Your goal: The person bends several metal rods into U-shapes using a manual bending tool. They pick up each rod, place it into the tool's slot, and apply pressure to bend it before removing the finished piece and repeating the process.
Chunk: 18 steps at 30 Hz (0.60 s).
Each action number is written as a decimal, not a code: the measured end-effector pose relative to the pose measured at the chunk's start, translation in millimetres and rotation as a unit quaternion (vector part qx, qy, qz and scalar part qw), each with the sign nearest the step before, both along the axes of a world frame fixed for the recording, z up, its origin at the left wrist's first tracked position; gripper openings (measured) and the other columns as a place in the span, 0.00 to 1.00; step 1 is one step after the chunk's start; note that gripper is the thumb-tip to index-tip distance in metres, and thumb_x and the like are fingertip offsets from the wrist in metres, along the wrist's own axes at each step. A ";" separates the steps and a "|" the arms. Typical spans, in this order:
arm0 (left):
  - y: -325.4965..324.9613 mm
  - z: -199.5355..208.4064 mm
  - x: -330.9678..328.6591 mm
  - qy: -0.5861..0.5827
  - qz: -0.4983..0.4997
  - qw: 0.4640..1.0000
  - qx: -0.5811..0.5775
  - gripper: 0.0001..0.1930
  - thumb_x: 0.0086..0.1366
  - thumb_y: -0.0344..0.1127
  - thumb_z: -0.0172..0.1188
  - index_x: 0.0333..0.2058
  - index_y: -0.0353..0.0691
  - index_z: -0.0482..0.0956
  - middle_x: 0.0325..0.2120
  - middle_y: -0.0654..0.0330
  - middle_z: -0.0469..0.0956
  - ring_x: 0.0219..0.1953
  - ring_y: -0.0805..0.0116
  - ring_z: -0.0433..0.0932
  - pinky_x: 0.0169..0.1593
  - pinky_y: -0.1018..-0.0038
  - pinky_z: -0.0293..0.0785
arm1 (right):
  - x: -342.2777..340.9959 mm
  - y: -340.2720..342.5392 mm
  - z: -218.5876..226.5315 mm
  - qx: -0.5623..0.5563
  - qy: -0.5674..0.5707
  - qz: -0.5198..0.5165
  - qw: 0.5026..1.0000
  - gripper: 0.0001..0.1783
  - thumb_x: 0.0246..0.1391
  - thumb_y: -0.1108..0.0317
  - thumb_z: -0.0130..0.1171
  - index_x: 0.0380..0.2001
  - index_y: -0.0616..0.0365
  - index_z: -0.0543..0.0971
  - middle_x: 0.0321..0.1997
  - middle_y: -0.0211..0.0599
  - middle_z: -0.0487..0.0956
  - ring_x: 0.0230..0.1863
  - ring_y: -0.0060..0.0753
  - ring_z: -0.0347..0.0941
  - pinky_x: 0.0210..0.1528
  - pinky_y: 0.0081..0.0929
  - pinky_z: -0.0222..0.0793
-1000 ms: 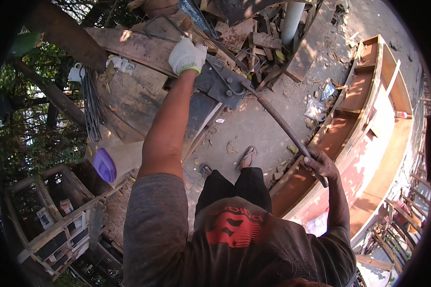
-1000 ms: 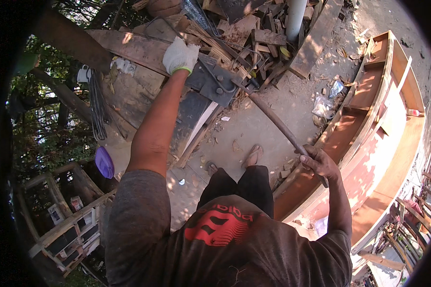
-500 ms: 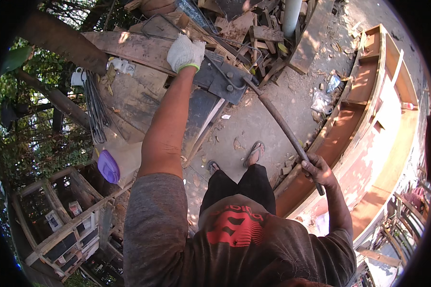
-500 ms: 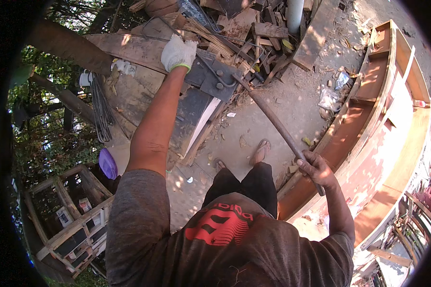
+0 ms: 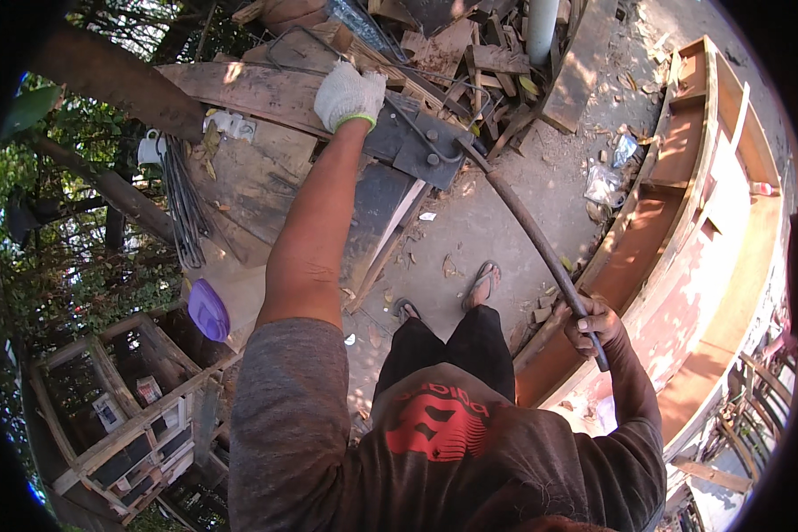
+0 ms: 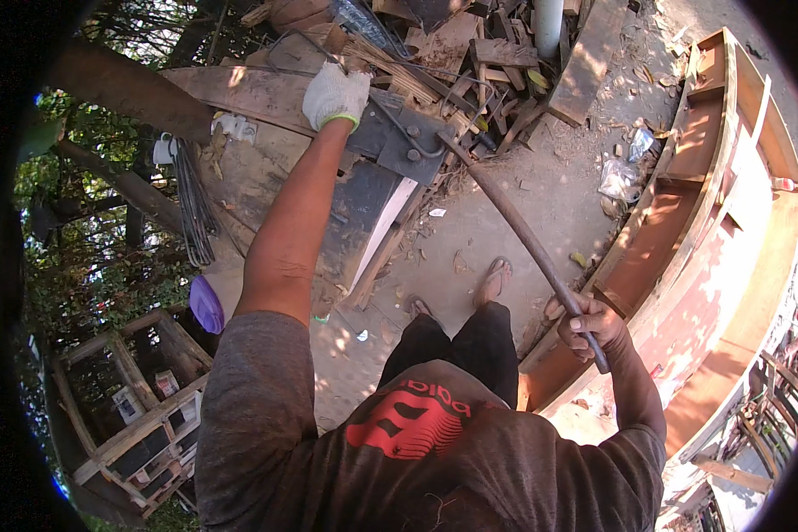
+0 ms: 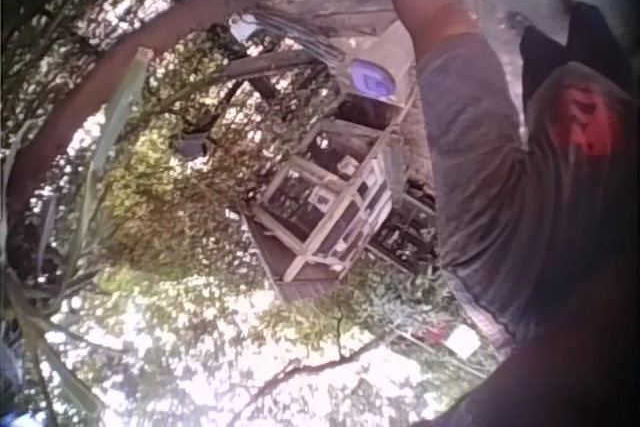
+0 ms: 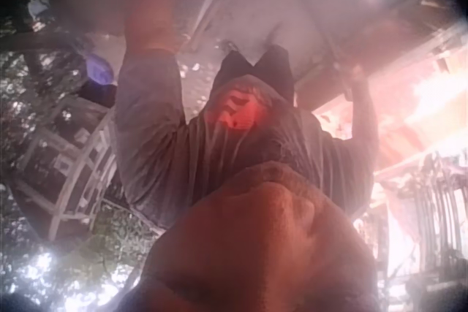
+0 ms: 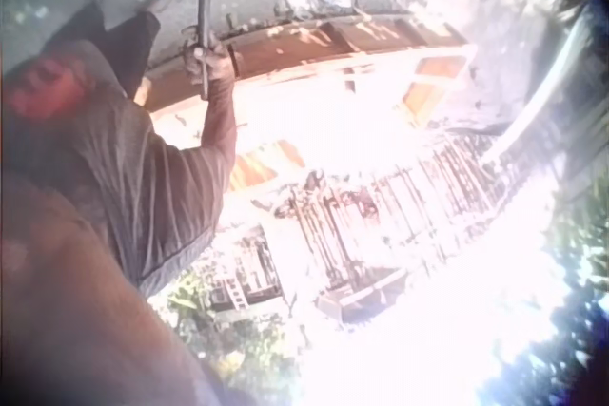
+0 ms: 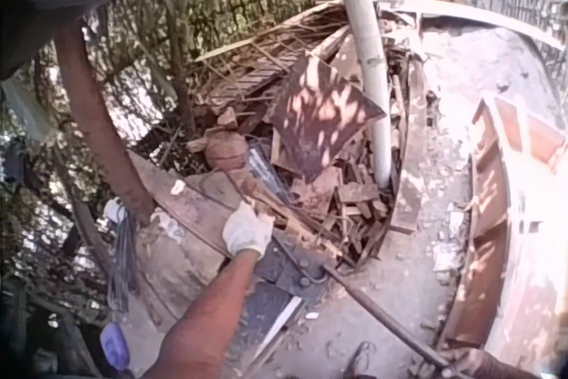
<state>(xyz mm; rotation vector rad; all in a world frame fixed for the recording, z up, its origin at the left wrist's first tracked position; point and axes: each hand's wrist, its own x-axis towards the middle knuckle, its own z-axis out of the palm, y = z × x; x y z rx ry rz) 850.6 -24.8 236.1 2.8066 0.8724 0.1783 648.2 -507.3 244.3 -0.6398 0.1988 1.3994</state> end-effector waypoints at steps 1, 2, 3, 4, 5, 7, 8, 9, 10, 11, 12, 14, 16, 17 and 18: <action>1.3 -1.6 -1.3 -0.007 -0.006 1.000 0.003 0.25 0.56 0.55 0.61 0.42 0.39 0.81 0.38 0.49 0.83 0.42 0.52 0.82 0.43 0.59 0.78 | -4.9 -0.5 -0.7 -0.010 0.016 -0.011 1.000 0.19 0.57 0.68 0.56 0.50 0.65 0.68 0.15 0.32 0.65 0.09 0.20 0.58 0.09 0.19 0.57; 2.5 -2.7 -2.1 -0.014 -0.014 1.000 0.006 0.25 0.56 0.55 0.61 0.42 0.39 0.81 0.38 0.49 0.83 0.42 0.52 0.82 0.43 0.59 0.78 | -8.5 -0.3 -2.2 -0.046 -0.013 -0.020 0.999 0.17 0.57 0.68 0.57 0.47 0.64 0.68 0.15 0.30 0.65 0.09 0.19 0.57 0.09 0.18 0.55; 2.8 -5.3 -2.2 -0.018 -0.013 1.000 0.009 0.25 0.56 0.55 0.60 0.42 0.39 0.80 0.37 0.49 0.83 0.42 0.52 0.82 0.43 0.59 0.78 | -12.8 2.9 2.2 -0.084 -0.041 -0.030 0.995 0.15 0.57 0.68 0.57 0.45 0.63 0.69 0.14 0.28 0.64 0.09 0.17 0.56 0.09 0.16 0.53; 3.9 -6.9 -0.9 -0.023 -0.012 1.000 0.012 0.25 0.56 0.55 0.60 0.41 0.39 0.80 0.37 0.49 0.83 0.42 0.52 0.82 0.43 0.59 0.78 | -18.2 6.7 5.5 -0.122 -0.068 -0.040 0.989 0.14 0.57 0.68 0.58 0.43 0.63 0.70 0.14 0.27 0.63 0.09 0.16 0.56 0.08 0.15 0.51; 3.1 -9.1 -1.3 -0.028 -0.012 0.999 0.016 0.25 0.56 0.55 0.60 0.41 0.39 0.80 0.37 0.49 0.83 0.42 0.52 0.83 0.43 0.59 0.78 | -25.1 10.6 7.0 -0.131 -0.077 -0.052 0.987 0.12 0.57 0.68 0.59 0.40 0.62 0.70 0.14 0.26 0.63 0.09 0.15 0.55 0.08 0.14 0.51; 1.2 -7.6 -0.6 -0.032 0.003 0.999 0.010 0.24 0.57 0.55 0.60 0.41 0.39 0.81 0.37 0.48 0.83 0.41 0.51 0.83 0.42 0.59 0.78 | -33.0 21.0 8.9 -0.143 -0.104 -0.075 0.981 0.10 0.56 0.68 0.60 0.36 0.60 0.70 0.14 0.23 0.63 0.08 0.13 0.54 0.09 0.13 0.49; 0.4 -6.7 -0.5 -0.033 0.010 0.999 0.008 0.24 0.57 0.55 0.60 0.41 0.39 0.81 0.37 0.48 0.83 0.41 0.51 0.83 0.42 0.59 0.78 | -36.7 24.6 11.5 -0.151 -0.107 -0.081 0.979 0.10 0.56 0.68 0.60 0.35 0.60 0.70 0.14 0.23 0.63 0.09 0.13 0.54 0.09 0.13 0.49; -1.0 -4.1 -0.9 -0.023 0.013 1.000 -0.005 0.24 0.57 0.55 0.60 0.41 0.39 0.81 0.38 0.48 0.83 0.42 0.50 0.82 0.44 0.58 0.77 | -41.7 28.1 15.5 -0.160 -0.110 -0.090 0.977 0.10 0.56 0.68 0.60 0.35 0.59 0.70 0.14 0.23 0.63 0.09 0.13 0.54 0.09 0.13 0.49; -2.6 0.6 -2.5 -0.012 0.017 1.000 -0.018 0.25 0.57 0.55 0.60 0.42 0.40 0.81 0.39 0.47 0.82 0.44 0.49 0.81 0.45 0.57 0.77 | -47.7 32.4 17.9 -0.170 -0.113 -0.098 0.974 0.10 0.56 0.68 0.60 0.34 0.59 0.69 0.14 0.23 0.63 0.09 0.13 0.54 0.09 0.14 0.49; -3.4 2.9 -3.1 -0.002 0.020 0.999 -0.030 0.25 0.56 0.55 0.60 0.42 0.40 0.81 0.41 0.46 0.82 0.45 0.48 0.81 0.46 0.57 0.76 | -54.9 37.9 18.0 -0.167 -0.107 -0.110 0.974 0.10 0.56 0.68 0.60 0.34 0.59 0.69 0.15 0.23 0.63 0.09 0.13 0.54 0.09 0.14 0.49; -2.9 1.5 -2.7 -0.003 0.016 0.999 -0.029 0.25 0.56 0.56 0.61 0.43 0.40 0.81 0.41 0.46 0.82 0.45 0.48 0.81 0.46 0.57 0.76 | -63.0 43.6 18.4 -0.166 -0.102 -0.120 0.973 0.10 0.56 0.68 0.60 0.33 0.59 0.69 0.15 0.24 0.63 0.09 0.13 0.54 0.09 0.14 0.49; -1.2 -2.2 -1.0 -0.005 0.006 1.000 -0.027 0.26 0.56 0.56 0.61 0.44 0.40 0.81 0.41 0.47 0.82 0.45 0.48 0.81 0.46 0.57 0.77 | -80.4 58.8 22.1 -0.171 -0.091 -0.150 0.970 0.10 0.56 0.68 0.60 0.33 0.58 0.69 0.15 0.24 0.64 0.09 0.13 0.55 0.09 0.13 0.49; -2.0 -1.4 -1.9 0.002 0.003 1.000 -0.023 0.26 0.56 0.56 0.61 0.44 0.40 0.81 0.42 0.47 0.81 0.45 0.49 0.81 0.46 0.57 0.77 | -99.5 79.2 27.2 -0.180 -0.080 -0.187 0.962 0.10 0.56 0.67 0.60 0.33 0.58 0.69 0.15 0.24 0.64 0.09 0.13 0.55 0.10 0.13 0.49; -0.6 -1.2 -3.0 0.006 0.003 1.000 -0.020 0.27 0.56 0.57 0.61 0.45 0.40 0.81 0.42 0.47 0.81 0.45 0.49 0.81 0.46 0.57 0.77 | -107.6 89.3 29.2 -0.193 -0.093 -0.189 0.958 0.10 0.56 0.67 0.61 0.32 0.58 0.70 0.15 0.24 0.64 0.09 0.14 0.55 0.10 0.14 0.50; -0.2 -2.3 -2.5 -0.001 0.000 1.000 -0.019 0.27 0.56 0.56 0.60 0.45 0.40 0.81 0.42 0.47 0.81 0.46 0.49 0.81 0.46 0.57 0.77 | -117.0 100.7 29.7 -0.200 -0.097 -0.204 0.953 0.10 0.56 0.67 0.61 0.32 0.58 0.70 0.15 0.24 0.64 0.09 0.14 0.55 0.10 0.14 0.50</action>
